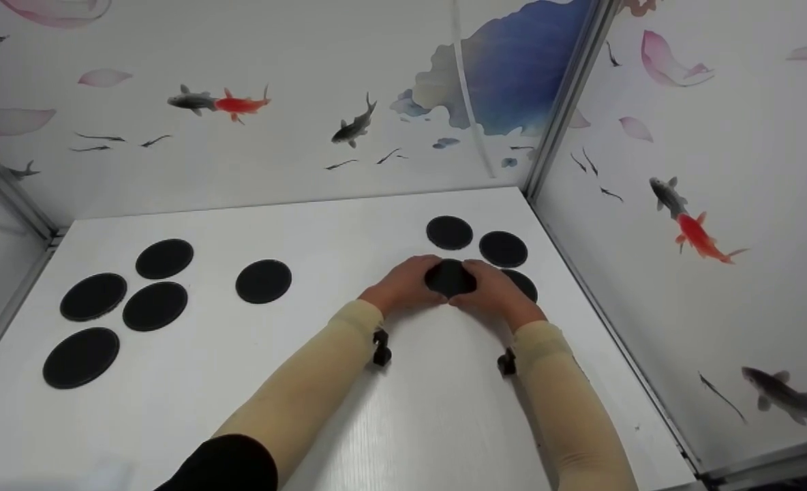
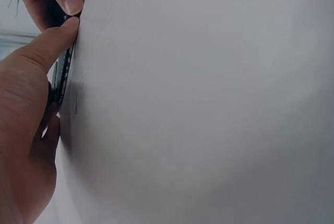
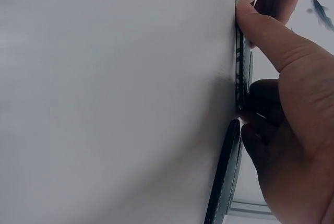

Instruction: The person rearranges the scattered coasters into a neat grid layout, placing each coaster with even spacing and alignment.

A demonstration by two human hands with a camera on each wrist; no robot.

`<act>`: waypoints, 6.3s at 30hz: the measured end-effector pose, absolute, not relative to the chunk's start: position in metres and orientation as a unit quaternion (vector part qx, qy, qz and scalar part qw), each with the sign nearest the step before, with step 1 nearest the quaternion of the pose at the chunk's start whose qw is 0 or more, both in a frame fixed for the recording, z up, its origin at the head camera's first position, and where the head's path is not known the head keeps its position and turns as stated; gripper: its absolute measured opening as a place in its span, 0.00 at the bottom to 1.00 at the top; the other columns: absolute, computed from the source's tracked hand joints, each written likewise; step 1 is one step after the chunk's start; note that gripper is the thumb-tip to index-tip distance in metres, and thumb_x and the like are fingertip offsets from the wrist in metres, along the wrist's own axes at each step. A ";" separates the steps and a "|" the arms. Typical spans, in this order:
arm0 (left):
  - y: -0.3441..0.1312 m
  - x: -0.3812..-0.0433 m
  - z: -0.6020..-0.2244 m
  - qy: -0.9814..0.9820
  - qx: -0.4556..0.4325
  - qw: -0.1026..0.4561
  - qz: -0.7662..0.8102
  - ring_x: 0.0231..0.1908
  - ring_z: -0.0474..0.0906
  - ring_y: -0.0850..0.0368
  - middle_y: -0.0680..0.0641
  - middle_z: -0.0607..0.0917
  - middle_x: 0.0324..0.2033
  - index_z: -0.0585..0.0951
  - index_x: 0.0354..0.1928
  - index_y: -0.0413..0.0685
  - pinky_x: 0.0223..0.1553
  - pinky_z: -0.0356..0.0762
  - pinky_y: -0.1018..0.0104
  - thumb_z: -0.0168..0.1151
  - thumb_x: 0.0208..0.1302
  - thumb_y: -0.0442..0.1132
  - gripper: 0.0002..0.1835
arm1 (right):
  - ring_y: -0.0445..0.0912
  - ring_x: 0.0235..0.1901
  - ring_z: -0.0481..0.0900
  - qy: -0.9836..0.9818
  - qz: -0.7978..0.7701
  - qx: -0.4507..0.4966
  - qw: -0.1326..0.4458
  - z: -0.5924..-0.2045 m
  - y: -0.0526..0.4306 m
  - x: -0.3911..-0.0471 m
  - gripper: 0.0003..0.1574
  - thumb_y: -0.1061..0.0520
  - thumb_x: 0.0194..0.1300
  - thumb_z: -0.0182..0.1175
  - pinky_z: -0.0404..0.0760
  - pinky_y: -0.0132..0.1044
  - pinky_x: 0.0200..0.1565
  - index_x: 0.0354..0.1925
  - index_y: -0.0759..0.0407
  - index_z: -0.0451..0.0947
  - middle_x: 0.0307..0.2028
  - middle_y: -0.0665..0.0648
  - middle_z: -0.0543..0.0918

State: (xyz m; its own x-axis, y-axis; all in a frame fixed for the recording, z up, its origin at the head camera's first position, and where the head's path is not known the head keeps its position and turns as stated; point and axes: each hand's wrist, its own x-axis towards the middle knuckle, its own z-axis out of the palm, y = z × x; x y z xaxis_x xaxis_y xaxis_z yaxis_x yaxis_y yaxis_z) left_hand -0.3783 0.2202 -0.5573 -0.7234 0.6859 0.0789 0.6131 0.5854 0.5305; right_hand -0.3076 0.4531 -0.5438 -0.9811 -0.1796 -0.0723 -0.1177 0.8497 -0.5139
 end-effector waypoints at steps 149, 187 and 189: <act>-0.043 -0.396 -0.516 0.920 0.270 0.020 0.285 0.71 0.76 0.53 0.51 0.79 0.72 0.75 0.78 0.52 0.74 0.73 0.52 0.82 0.67 0.54 0.42 | 0.57 0.83 0.62 0.917 -0.342 -0.204 0.028 -0.528 0.215 -0.379 0.59 0.42 0.70 0.79 0.64 0.54 0.81 0.86 0.56 0.63 0.84 0.60 0.65; -0.035 -0.404 -0.539 0.926 0.246 0.073 0.278 0.66 0.79 0.51 0.49 0.84 0.65 0.79 0.73 0.50 0.72 0.74 0.51 0.84 0.64 0.52 0.39 | 0.57 0.79 0.69 0.938 -0.288 -0.173 0.082 -0.545 0.205 -0.390 0.57 0.41 0.67 0.81 0.67 0.54 0.79 0.83 0.59 0.67 0.79 0.61 0.72; -0.034 -0.405 -0.540 0.925 0.246 0.074 0.279 0.65 0.80 0.51 0.49 0.85 0.63 0.79 0.72 0.49 0.71 0.75 0.51 0.84 0.64 0.53 0.39 | 0.56 0.78 0.69 0.938 -0.287 -0.174 0.084 -0.546 0.206 -0.391 0.57 0.40 0.67 0.81 0.68 0.53 0.78 0.83 0.58 0.68 0.79 0.60 0.72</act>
State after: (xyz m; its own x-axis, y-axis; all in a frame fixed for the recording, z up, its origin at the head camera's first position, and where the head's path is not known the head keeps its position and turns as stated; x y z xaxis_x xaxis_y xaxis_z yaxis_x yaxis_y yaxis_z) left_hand -0.4048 -0.0335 -0.5403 -0.8678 0.4969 0.0005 0.4141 0.7227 0.5534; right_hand -0.3907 0.2061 -0.5459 -0.9251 -0.3753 -0.0584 -0.2785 0.7748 -0.5675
